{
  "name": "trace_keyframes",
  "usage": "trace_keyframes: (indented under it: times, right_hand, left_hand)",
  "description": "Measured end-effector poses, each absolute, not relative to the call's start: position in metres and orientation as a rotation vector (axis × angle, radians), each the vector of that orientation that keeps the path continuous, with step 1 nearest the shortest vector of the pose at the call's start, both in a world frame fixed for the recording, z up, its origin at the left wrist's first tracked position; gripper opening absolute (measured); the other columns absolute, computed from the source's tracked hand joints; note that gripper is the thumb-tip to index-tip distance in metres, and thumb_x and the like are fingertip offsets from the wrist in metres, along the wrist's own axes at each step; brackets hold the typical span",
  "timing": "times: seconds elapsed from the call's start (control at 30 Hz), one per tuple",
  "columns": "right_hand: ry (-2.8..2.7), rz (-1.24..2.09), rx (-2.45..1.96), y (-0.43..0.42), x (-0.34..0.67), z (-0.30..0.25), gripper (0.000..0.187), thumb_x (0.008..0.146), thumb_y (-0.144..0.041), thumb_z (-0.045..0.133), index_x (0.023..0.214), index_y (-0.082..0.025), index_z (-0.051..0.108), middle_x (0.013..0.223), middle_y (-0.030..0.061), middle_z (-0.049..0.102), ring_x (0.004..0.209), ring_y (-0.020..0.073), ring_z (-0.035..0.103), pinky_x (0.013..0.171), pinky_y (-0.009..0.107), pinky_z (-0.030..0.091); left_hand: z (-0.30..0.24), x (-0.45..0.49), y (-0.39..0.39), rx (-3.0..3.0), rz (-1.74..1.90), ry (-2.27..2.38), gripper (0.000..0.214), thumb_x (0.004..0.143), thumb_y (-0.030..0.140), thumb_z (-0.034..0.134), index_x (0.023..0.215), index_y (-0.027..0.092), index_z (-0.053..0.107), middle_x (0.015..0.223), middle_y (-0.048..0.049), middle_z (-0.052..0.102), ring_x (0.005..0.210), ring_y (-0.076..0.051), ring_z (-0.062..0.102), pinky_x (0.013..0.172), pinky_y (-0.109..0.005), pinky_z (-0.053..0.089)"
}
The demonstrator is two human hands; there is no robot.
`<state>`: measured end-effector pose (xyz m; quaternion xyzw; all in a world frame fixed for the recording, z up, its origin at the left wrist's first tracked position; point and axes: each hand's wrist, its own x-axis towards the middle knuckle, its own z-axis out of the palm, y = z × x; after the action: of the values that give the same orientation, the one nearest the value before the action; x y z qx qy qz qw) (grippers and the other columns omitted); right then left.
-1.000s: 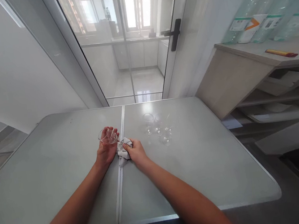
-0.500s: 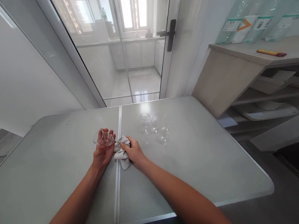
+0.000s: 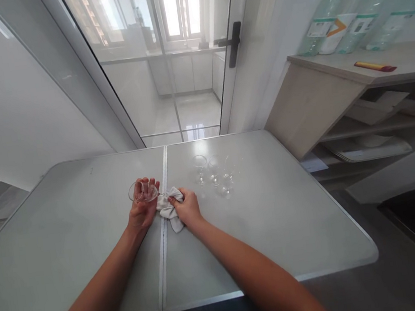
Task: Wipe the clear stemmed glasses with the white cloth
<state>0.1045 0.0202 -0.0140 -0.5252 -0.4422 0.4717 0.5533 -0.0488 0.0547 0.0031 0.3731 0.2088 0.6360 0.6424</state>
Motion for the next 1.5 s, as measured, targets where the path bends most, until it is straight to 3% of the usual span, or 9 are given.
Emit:
trace_keyframes:
  times: [0.13,0.33,0.53,0.7,0.8,0.9,1.03,1.27,1.5]
  right_hand:
    - [-0.941,1.344,-0.978,0.023,0.103,-0.017,0.049,0.070,-0.034,0.078,0.116,-0.018,0.070,0.103,0.0043,0.074,0.087,0.0180,0.064,0.081,0.029,0.051]
    - [-1.185,1.155,-1.222,0.025,0.111,-0.011,0.024,0.070,-0.036,0.079,0.078,-0.016,0.071,0.070,-0.0020,0.065,0.064,0.0133,0.052,0.062,0.024,0.041]
    - [-1.393,0.711,-1.359,0.007,0.116,0.010,0.033,0.083,-0.041,0.069,0.062,-0.019,0.056,0.057,-0.0062,0.045,0.056,0.0102,0.038,0.057,0.023,0.031]
    - [-1.942,1.359,-0.737,-0.011,0.117,0.026,0.040,0.084,-0.057,0.071,0.072,-0.019,0.068,0.063,-0.0033,0.057,0.059,0.0108,0.048,0.062,0.021,0.040]
    - [-2.101,1.936,-0.226,-0.010,0.114,0.035,0.054,0.076,-0.069,0.074,0.080,-0.015,0.076,0.073,0.0015,0.070,0.070,0.0149,0.064,0.070,0.022,0.049]
    - [-2.155,2.197,0.011,-0.004,0.112,0.040,0.062,0.068,-0.074,0.078,0.077,-0.013,0.077,0.075,0.0035,0.073,0.073,0.0162,0.068,0.073,0.022,0.052]
    - [-2.157,2.239,0.024,0.001,0.111,0.038,0.062,0.067,-0.075,0.077,0.076,-0.014,0.077,0.073,0.0020,0.072,0.071,0.0152,0.067,0.073,0.021,0.052]
    - [-2.222,2.204,0.073,0.001,0.112,0.030,0.053,0.080,-0.068,0.073,0.081,-0.015,0.074,0.077,0.0004,0.069,0.076,0.0142,0.064,0.077,0.020,0.050]
    - [-2.230,2.179,0.047,0.002,0.110,0.030,0.059,0.072,-0.074,0.074,0.081,-0.016,0.077,0.077,-0.0002,0.072,0.076,0.0147,0.067,0.076,0.019,0.050]
  left_hand:
    - [0.005,-0.045,0.052,0.896,1.414,0.482,0.079,0.042,0.043,0.103,0.115,0.033,0.071,0.124,-0.0021,0.067,0.132,-0.029,0.057,0.126,-0.047,0.035]
    - [0.007,-0.046,0.053,0.870,1.431,0.498,0.079,0.044,0.046,0.102,0.116,0.032,0.071,0.126,-0.0034,0.067,0.133,-0.030,0.057,0.125,-0.048,0.035]
    - [0.013,-0.045,0.056,0.830,1.520,0.482,0.070,0.057,0.050,0.098,0.119,0.033,0.071,0.138,-0.0011,0.062,0.143,-0.028,0.049,0.126,-0.045,0.037]
    - [0.019,-0.039,0.054,0.843,1.517,0.516,0.068,0.058,0.048,0.098,0.118,0.031,0.071,0.139,-0.0036,0.061,0.146,-0.031,0.046,0.124,-0.049,0.039]
    - [0.022,-0.034,0.052,0.867,1.485,0.525,0.071,0.055,0.046,0.100,0.118,0.029,0.071,0.135,-0.0060,0.064,0.143,-0.032,0.051,0.123,-0.049,0.040]
    - [0.024,-0.029,0.048,0.921,1.425,0.544,0.068,0.057,0.044,0.099,0.117,0.027,0.072,0.138,-0.0093,0.063,0.139,-0.033,0.054,0.121,-0.049,0.042]
    - [0.021,-0.024,0.044,1.013,1.347,0.554,0.067,0.061,0.043,0.098,0.120,0.026,0.071,0.147,-0.0111,0.056,0.138,-0.034,0.054,0.118,-0.048,0.045]
    - [0.011,-0.021,0.045,1.074,1.312,0.564,0.068,0.062,0.040,0.098,0.123,0.025,0.072,0.133,-0.0105,0.065,0.129,-0.030,0.060,0.116,-0.045,0.046]
    - [0.004,-0.021,0.051,1.274,1.239,0.615,0.079,0.067,0.041,0.094,0.139,0.026,0.065,0.119,-0.0086,0.066,0.119,-0.024,0.062,0.112,-0.039,0.046]
